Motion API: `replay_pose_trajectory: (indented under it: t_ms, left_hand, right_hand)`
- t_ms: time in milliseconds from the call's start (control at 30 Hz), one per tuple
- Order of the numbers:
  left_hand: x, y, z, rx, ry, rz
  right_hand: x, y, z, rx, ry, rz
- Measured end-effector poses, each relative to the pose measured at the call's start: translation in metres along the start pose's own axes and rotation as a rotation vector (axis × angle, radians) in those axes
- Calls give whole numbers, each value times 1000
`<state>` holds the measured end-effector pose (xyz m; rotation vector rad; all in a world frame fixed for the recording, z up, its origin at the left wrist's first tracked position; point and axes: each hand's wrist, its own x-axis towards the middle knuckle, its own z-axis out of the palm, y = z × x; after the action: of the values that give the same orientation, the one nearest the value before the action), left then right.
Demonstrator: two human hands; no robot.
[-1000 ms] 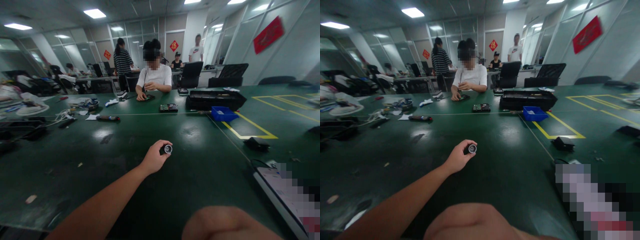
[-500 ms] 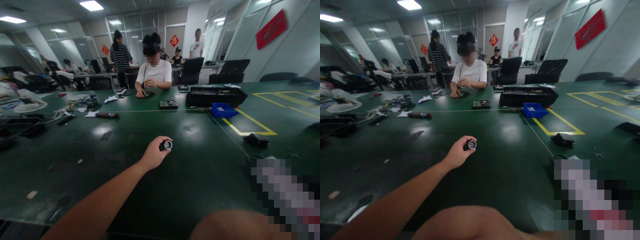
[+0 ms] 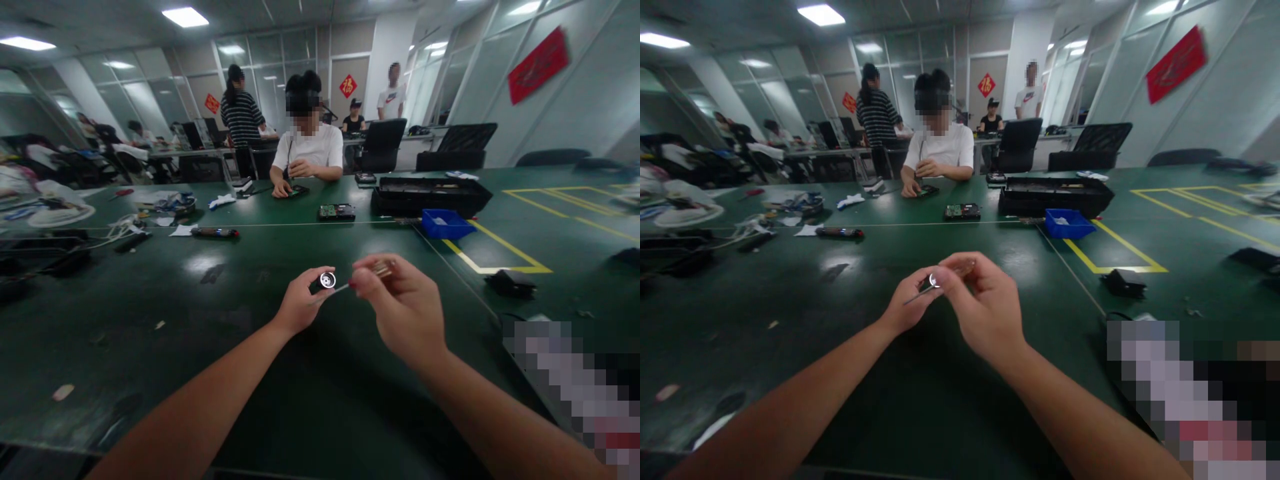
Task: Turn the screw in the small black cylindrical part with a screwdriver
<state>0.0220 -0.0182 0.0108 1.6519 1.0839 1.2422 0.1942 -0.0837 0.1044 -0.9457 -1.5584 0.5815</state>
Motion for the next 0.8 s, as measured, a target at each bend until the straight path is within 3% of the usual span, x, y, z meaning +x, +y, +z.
replay_pose_trajectory:
  t_ms: [67, 167, 267, 467, 800]
  left_hand:
    - [2, -1, -2, 65, 27, 38]
    - [5, -4, -4, 106, 49, 44]
    - [5, -6, -4, 133, 38, 59]
    - [3, -5, -4, 187, 6, 90]
    - [4, -11, -6, 247, -22, 119]
  right_hand:
    - [9, 30, 3, -4, 120, 72]
    - [13, 64, 6, 3, 134, 116]
    - [10, 80, 6, 14, 87, 143]
    - [9, 89, 6, -72, 103, 129]
    - [10, 81, 0, -319, 68, 136]
